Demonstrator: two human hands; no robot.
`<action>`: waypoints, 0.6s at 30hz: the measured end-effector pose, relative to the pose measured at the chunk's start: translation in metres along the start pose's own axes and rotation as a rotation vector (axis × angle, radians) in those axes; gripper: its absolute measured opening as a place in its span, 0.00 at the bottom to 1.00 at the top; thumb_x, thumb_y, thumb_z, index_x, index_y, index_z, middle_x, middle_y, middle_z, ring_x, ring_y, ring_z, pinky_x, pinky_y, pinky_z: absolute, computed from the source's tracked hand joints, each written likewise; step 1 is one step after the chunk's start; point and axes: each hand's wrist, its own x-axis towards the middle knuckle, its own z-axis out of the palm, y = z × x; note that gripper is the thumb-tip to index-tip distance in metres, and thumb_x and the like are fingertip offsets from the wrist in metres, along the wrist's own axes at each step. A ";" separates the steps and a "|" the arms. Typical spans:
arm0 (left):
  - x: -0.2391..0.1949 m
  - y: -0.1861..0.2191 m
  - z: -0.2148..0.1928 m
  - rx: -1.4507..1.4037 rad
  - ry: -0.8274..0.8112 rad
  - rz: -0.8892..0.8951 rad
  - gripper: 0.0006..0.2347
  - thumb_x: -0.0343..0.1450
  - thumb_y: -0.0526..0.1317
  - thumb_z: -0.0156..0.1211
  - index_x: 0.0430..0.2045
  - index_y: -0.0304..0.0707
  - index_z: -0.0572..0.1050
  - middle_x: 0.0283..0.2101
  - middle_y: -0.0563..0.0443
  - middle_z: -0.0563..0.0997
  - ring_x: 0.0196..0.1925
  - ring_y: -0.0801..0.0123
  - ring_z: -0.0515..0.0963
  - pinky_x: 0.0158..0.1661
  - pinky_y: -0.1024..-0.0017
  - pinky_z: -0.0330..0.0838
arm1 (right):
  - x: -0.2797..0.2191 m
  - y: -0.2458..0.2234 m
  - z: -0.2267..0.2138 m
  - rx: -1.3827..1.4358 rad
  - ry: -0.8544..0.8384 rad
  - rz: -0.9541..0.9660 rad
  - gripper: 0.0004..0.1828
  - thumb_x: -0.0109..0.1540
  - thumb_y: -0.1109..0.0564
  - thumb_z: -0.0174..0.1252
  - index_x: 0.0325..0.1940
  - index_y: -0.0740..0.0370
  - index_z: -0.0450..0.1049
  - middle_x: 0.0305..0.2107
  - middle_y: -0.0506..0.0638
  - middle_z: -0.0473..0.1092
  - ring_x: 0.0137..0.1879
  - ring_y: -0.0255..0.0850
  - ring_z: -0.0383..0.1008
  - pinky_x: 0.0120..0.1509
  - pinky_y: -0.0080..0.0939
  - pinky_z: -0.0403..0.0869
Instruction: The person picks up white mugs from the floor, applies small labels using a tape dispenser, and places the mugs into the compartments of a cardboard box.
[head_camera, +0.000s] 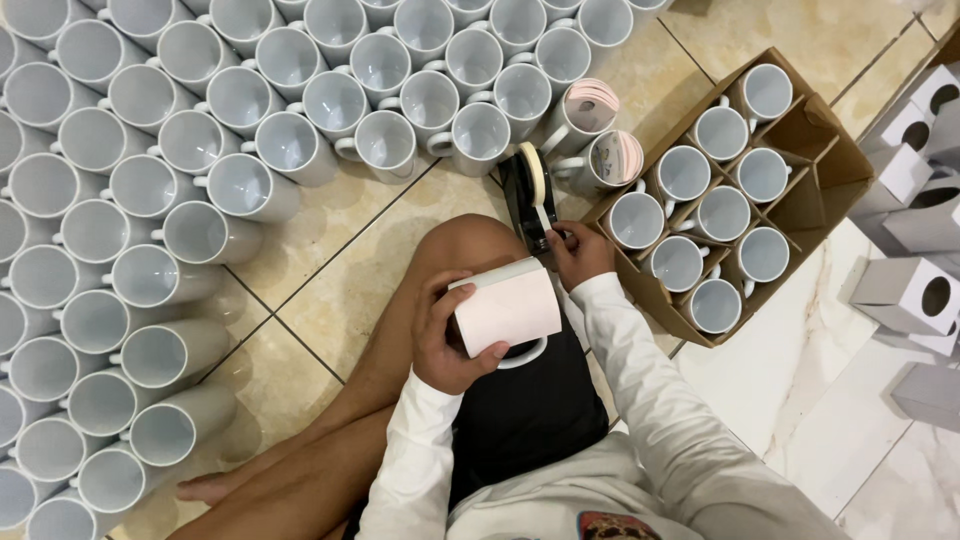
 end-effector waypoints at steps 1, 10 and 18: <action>0.001 0.000 0.000 -0.004 -0.009 -0.004 0.26 0.60 0.51 0.67 0.45 0.33 0.69 0.48 0.34 0.70 0.49 0.49 0.74 0.50 0.55 0.68 | 0.000 -0.003 0.000 0.001 0.004 0.010 0.12 0.59 0.47 0.62 0.43 0.53 0.78 0.20 0.48 0.71 0.25 0.40 0.73 0.28 0.39 0.71; 0.003 -0.007 0.002 0.001 -0.012 0.004 0.26 0.60 0.50 0.67 0.45 0.32 0.68 0.48 0.32 0.70 0.49 0.48 0.74 0.49 0.54 0.69 | -0.003 -0.024 -0.005 -0.069 0.002 0.007 0.03 0.55 0.51 0.61 0.31 0.48 0.78 0.13 0.44 0.64 0.26 0.43 0.71 0.35 0.41 0.70; 0.002 -0.008 0.000 -0.022 -0.028 0.005 0.26 0.60 0.50 0.67 0.45 0.31 0.67 0.49 0.31 0.68 0.50 0.47 0.74 0.49 0.53 0.69 | -0.029 -0.043 -0.011 0.174 0.069 -0.027 0.06 0.61 0.57 0.58 0.36 0.62 0.77 0.23 0.52 0.73 0.27 0.42 0.76 0.29 0.36 0.74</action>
